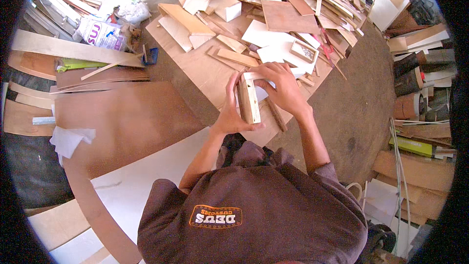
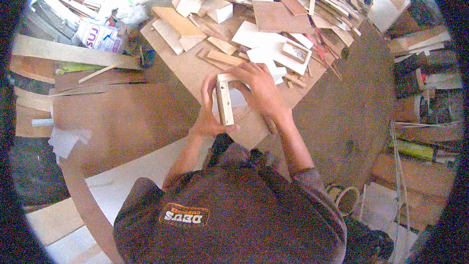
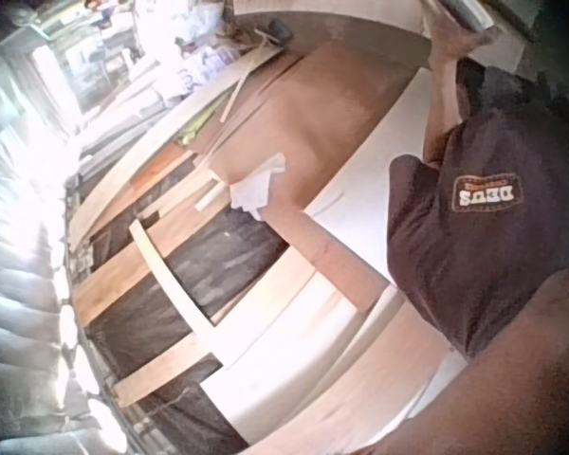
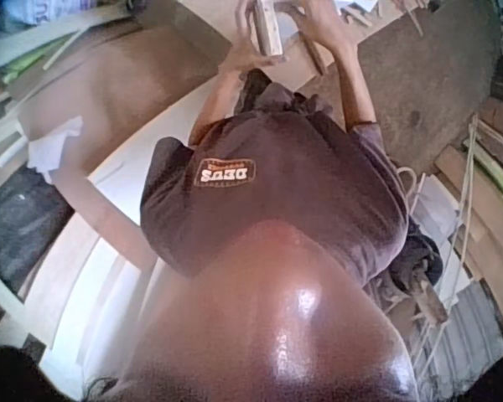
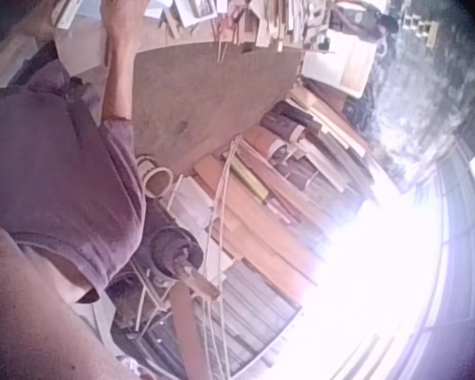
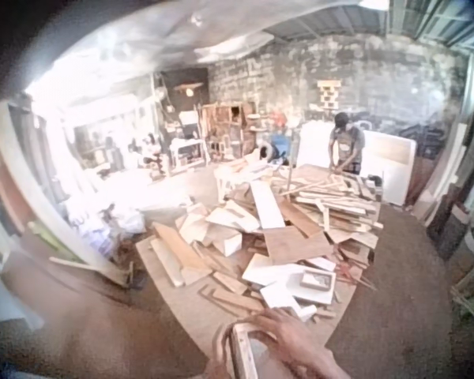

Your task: The person fits wooden pieces together and secures them by hammering nails with a hammer.

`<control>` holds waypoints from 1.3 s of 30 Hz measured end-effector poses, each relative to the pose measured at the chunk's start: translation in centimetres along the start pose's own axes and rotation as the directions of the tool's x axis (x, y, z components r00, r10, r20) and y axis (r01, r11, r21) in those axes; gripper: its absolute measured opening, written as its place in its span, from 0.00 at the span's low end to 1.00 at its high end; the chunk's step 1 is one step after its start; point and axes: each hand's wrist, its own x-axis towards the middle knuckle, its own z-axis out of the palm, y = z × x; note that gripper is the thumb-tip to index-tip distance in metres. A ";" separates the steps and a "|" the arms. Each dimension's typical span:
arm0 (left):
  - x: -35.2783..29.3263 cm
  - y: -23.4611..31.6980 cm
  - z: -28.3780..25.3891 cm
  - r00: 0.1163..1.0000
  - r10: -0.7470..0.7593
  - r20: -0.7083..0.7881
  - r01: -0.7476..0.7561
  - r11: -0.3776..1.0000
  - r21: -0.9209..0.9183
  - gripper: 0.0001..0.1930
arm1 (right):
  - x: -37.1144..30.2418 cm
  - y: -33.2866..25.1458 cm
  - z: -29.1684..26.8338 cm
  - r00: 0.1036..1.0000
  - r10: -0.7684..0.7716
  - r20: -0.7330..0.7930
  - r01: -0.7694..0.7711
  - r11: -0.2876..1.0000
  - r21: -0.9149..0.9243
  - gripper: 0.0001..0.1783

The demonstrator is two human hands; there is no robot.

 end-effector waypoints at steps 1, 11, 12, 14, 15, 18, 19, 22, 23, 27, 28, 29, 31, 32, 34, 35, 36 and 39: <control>0.1 0.1 -0.1 1.000 0.002 0.001 -0.002 1.000 0.000 0.72 | 0.0 0.2 0.2 1.000 -0.016 -0.026 0.016 1.000 -0.004 0.17; 2.8 -1.5 -1.7 0.981 0.187 -0.057 -0.191 0.980 -0.061 0.62 | 3.1 0.9 2.1 0.991 0.004 -0.136 0.011 0.994 0.112 0.17; 3.6 -1.5 -2.3 0.960 0.275 -0.058 -0.278 0.960 -0.042 0.60 | 3.7 1.0 2.4 0.988 0.020 -0.150 -0.003 0.994 0.110 0.17; 4.7 -2.6 -3.8 0.955 0.292 -0.056 -0.291 0.956 0.024 0.59 | 5.2 1.6 3.6 0.980 -0.015 -0.200 0.045 0.988 0.147 0.17; 5.2 -2.9 -4.4 0.953 0.300 -0.049 -0.295 0.952 0.078 0.57 | 5.7 2.3 4.2 0.969 -0.032 -0.245 0.078 0.980 0.181 0.18; 6.6 -4.1 -6.5 0.929 0.370 -0.019 -0.350 0.894 0.280 0.53 | 8.2 3.8 5.8 0.981 -0.036 -0.189 0.071 0.982 0.178 0.20; 6.9 -5.1 -7.0 0.931 0.363 -0.027 -0.343 0.900 0.270 0.53 | 9.0 4.3 6.4 0.981 -0.081 -0.178 0.103 0.988 0.117 0.21; 7.4 -9.1 -8.0 0.937 0.349 0.028 -0.327 0.846 0.421 0.49 | 9.9 6.5 9.2 0.989 -0.041 -0.142 0.050 0.997 0.064 0.22; 7.2 -9.8 -7.7 0.941 0.336 0.023 -0.316 0.858 0.406 0.49 | 9.7 7.2 10.2 0.990 -0.011 -0.139 0.024 0.995 0.096 0.23; 7.8 -11.1 -5.6 0.940 0.340 0.012 -0.318 0.866 0.386 0.44 | 8.2 7.8 10.3 0.958 0.199 -0.206 -0.177 0.977 0.121 0.24; 8.1 -11.3 -4.8 0.935 0.355 0.007 -0.332 0.867 0.372 0.43 | 7.6 7.7 9.5 0.957 0.223 -0.185 -0.211 0.974 0.083 0.24; 8.0 -11.4 -4.2 0.929 0.370 0.001 -0.346 0.867 0.358 0.42 | 6.8 7.8 9.6 0.954 0.240 -0.179 -0.230 0.970 0.076 0.24; 7.3 -11.9 -3.2 0.937 0.348 0.039 -0.338 0.869 0.362 0.40 | 5.1 8.0 9.6 0.886 0.445 -0.132 -0.416 0.887 0.201 0.22; 6.7 -12.7 -2.4 0.928 0.368 0.057 -0.361 0.850 0.383 0.39 | 4.1 8.0 9.2 0.855 0.512 -0.075 -0.445 0.802 0.398 0.24; 5.2 -14.3 -1.4 0.915 0.378 0.143 -0.402 0.823 0.401 0.37 | 3.7 7.6 9.1 0.685 0.720 -0.113 -0.529 0.597 0.604 0.25; 4.4 -15.1 -1.2 0.913 0.380 0.150 -0.408 0.826 0.389 0.37 | 3.8 7.3 9.2 0.491 0.868 -0.074 -0.509 0.355 0.784 0.27; 3.7 -15.5 -1.1 0.907 0.372 0.198 -0.420 0.830 0.367 0.36 | 4.4 6.7 8.6 0.401 0.916 -0.026 -0.652 0.305 0.694 0.31; 1.8 -16.0 0.1 0.893 0.372 0.253 -0.441 0.832 0.337 0.34 | 0.7 10.4 10.3 0.280 0.926 0.252 -0.816 0.092 0.571 0.27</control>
